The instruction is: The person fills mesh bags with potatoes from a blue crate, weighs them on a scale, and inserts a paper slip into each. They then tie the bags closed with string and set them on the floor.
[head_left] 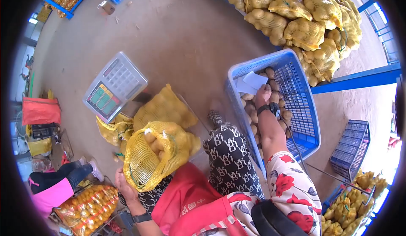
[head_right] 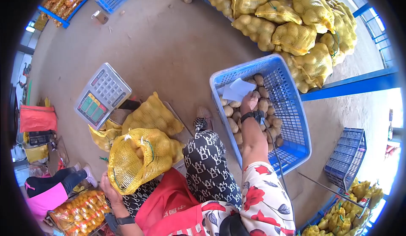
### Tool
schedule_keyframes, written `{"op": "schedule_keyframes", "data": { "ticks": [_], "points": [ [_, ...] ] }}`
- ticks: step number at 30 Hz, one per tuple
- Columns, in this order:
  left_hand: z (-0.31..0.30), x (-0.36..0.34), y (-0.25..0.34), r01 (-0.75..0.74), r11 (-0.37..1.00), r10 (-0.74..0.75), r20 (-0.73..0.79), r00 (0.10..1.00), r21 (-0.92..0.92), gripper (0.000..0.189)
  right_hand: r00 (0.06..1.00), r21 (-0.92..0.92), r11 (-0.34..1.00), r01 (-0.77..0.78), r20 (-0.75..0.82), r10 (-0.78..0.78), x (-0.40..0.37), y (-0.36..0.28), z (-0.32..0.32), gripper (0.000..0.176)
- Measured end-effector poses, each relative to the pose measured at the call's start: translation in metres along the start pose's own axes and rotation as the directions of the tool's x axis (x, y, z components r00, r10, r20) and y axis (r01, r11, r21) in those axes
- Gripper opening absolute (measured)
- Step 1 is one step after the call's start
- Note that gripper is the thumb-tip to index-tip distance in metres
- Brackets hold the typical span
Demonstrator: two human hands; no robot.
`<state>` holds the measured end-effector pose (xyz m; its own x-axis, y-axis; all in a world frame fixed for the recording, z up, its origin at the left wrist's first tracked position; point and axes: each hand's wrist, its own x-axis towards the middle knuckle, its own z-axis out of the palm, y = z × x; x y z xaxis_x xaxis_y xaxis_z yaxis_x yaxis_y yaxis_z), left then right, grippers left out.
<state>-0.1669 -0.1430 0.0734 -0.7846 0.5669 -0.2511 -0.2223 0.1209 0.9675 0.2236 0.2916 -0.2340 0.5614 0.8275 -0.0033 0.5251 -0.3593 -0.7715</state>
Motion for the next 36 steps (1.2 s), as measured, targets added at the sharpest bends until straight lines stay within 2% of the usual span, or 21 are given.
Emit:
{"op": "schedule_keyframes", "data": {
  "ticks": [2,3,4,6,8,9,12,13,14,16,17,19,20,21,22,24,26,27,29,34,36],
  "points": [
    [0.001,0.003,0.002,-0.008,1.000,0.008,0.058,0.998,0.005,0.031,0.997,0.224,0.973,0.057,0.040,-0.067,0.009,0.011,0.006,0.029],
    [0.005,0.003,0.001,-0.011,0.999,0.012,0.022,1.000,-0.035,0.030,0.987,0.473,0.866,-0.161,0.088,0.135,-0.009,-0.030,-0.019,0.025],
    [0.007,0.004,0.000,-0.014,0.999,0.015,0.017,1.000,-0.038,0.030,0.987,0.475,0.865,-0.158,0.093,0.129,-0.001,-0.011,-0.019,0.025],
    [0.007,0.004,-0.003,-0.057,0.998,0.057,-0.026,0.998,-0.035,0.028,0.927,0.079,0.935,0.345,-0.183,-0.326,0.020,0.027,-0.022,0.022],
    [-0.002,0.008,-0.008,-0.008,0.998,0.009,-0.023,1.000,0.068,0.027,0.968,0.417,0.889,0.189,0.071,-0.239,0.010,-0.028,-0.070,0.022],
    [-0.003,0.007,-0.007,-0.200,0.889,0.219,0.001,0.976,0.412,0.028,0.950,0.601,0.799,0.005,0.248,-0.192,-0.010,-0.072,-0.095,0.023],
    [-0.007,0.008,-0.018,-0.118,0.993,0.118,0.003,0.993,0.024,0.038,0.797,0.793,0.592,-0.148,0.450,-0.403,-0.102,-0.214,-0.170,0.025],
    [-0.009,0.010,-0.020,-0.081,0.996,0.082,0.042,0.996,-0.031,0.041,0.704,0.772,0.623,-0.125,0.511,-0.493,-0.129,-0.249,-0.193,0.024],
    [-0.005,0.010,-0.017,-0.082,0.997,0.083,0.035,0.996,-0.008,0.039,0.609,0.757,0.647,-0.085,0.554,-0.568,-0.155,-0.273,-0.208,0.023],
    [0.003,0.011,-0.018,-0.063,0.998,0.062,0.036,0.997,0.029,0.027,0.511,0.757,0.621,-0.205,0.624,-0.592,-0.220,-0.313,-0.225,0.021],
    [0.003,0.013,-0.023,-0.080,0.997,0.080,0.020,0.997,-0.001,0.023,0.374,0.746,0.614,-0.258,0.663,-0.648,-0.245,-0.322,-0.227,0.021],
    [0.005,0.017,-0.032,-0.112,0.992,0.112,-0.002,0.994,-0.052,0.020,0.232,0.682,0.719,-0.133,0.727,-0.646,-0.298,-0.338,-0.217,0.026],
    [0.007,0.017,-0.032,-0.113,0.982,0.112,-0.014,0.994,-0.151,0.017,0.113,0.754,0.655,0.052,0.647,-0.754,-0.320,-0.342,-0.205,0.026],
    [0.010,0.016,-0.030,-0.114,0.962,0.112,-0.024,0.993,-0.248,0.015,0.042,0.557,0.826,-0.091,0.831,-0.555,-0.336,-0.342,-0.191,0.025],
    [0.012,0.013,-0.023,-0.126,0.966,0.125,-0.019,0.992,-0.228,0.012,-0.068,0.538,0.842,0.044,0.842,-0.535,-0.344,-0.321,-0.154,0.025],
    [0.015,0.010,-0.020,-0.144,0.925,0.135,-0.049,0.990,-0.351,0.011,-0.171,0.477,0.603,0.639,0.853,-0.494,-0.354,-0.309,-0.132,0.023],
    [0.013,0.014,-0.030,-0.190,0.926,0.175,-0.076,0.982,-0.326,0.011,-0.116,0.331,0.196,0.923,0.725,-0.679,-0.354,-0.277,-0.089,0.021],
    [0.014,0.011,-0.030,-0.200,0.922,0.196,-0.043,0.980,-0.331,0.011,-0.124,0.325,0.177,0.929,0.722,-0.681,-0.352,-0.272,-0.084,0.021],
    [0.017,0.009,-0.031,-0.211,0.919,0.213,-0.030,0.977,-0.334,0.013,-0.237,0.237,-0.077,0.968,0.775,-0.586,-0.351,-0.271,-0.079,0.021],
    [0.019,0.005,-0.029,-0.286,0.942,0.283,-0.045,0.958,-0.177,0.017,-0.191,0.314,0.015,0.949,0.613,-0.766,-0.400,-0.349,-0.151,0.024],
    [0.019,0.008,-0.033,-0.379,0.921,0.383,0.036,0.923,-0.084,0.014,-0.405,0.619,-0.105,0.779,0.367,-0.838,-0.416,-0.370,-0.150,0.026]
  ]
}}
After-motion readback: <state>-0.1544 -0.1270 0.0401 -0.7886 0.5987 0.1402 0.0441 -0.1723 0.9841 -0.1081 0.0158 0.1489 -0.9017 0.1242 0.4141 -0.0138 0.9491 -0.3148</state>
